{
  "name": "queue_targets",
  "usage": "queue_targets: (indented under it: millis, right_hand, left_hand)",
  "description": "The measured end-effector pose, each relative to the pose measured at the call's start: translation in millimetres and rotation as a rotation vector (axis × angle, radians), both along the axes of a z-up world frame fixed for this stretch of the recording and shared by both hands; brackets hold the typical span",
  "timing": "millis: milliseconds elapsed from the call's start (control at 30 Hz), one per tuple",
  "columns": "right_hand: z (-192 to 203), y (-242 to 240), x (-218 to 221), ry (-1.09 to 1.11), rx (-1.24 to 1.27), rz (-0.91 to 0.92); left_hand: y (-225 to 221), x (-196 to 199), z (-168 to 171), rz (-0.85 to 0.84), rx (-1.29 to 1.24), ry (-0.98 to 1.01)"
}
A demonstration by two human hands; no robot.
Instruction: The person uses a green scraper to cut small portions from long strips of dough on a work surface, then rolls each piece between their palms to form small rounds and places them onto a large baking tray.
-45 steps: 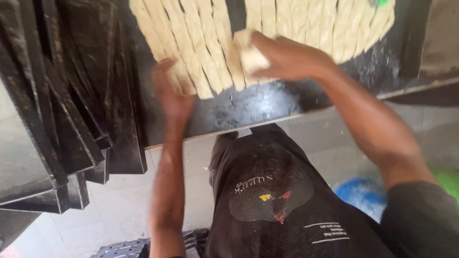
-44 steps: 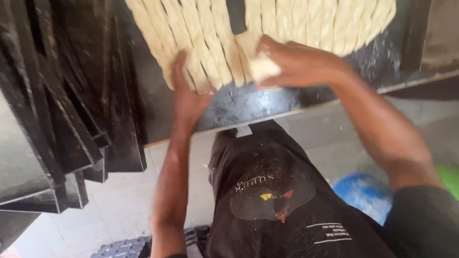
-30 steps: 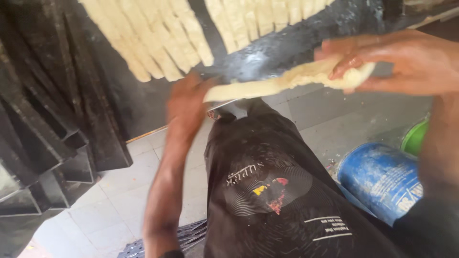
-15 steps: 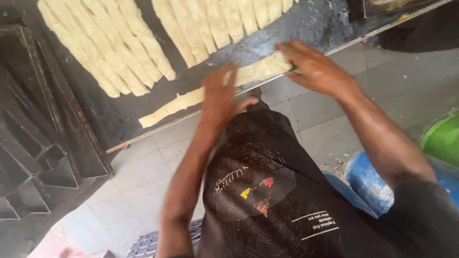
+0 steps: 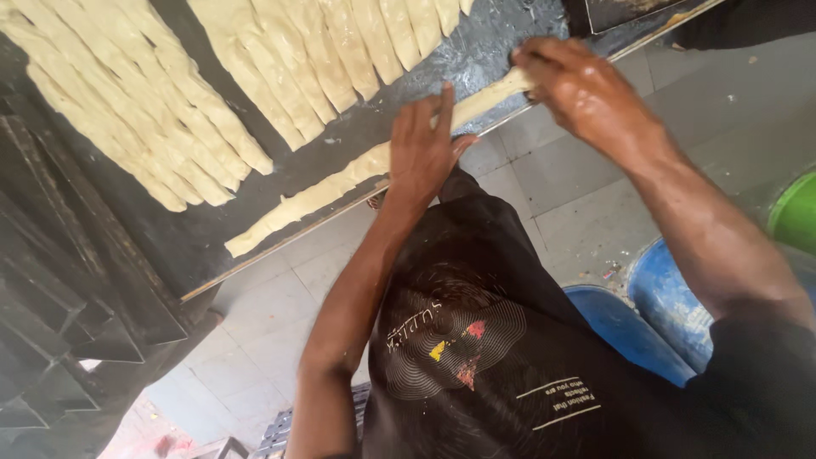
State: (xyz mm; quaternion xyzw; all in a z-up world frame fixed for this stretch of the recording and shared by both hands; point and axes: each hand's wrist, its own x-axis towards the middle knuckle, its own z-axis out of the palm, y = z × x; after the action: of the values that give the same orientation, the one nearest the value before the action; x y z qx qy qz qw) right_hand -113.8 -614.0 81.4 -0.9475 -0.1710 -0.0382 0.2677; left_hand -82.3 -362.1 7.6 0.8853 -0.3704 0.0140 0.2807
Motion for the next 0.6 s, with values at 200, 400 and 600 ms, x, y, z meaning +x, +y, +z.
queue_targets:
  millis: [200, 400, 600]
  right_hand:
    - [-7.0, -19.3, -7.6, 0.172, -0.349, -0.105]
    - [1.4, -6.3, -4.7, 0.35, -0.405, -0.118]
    - [-21.4, 21.3, -0.6, 0.497, -0.351, -0.104]
  left_hand:
    - [-89.9, -2.5, -35.1, -0.144, 0.205, -0.091]
    - [-88.4, 5.0, -25.8, -0.057, -0.009, 0.123]
    - [36.4, 0.9, -18.7, 0.055, 0.034, 0.065]
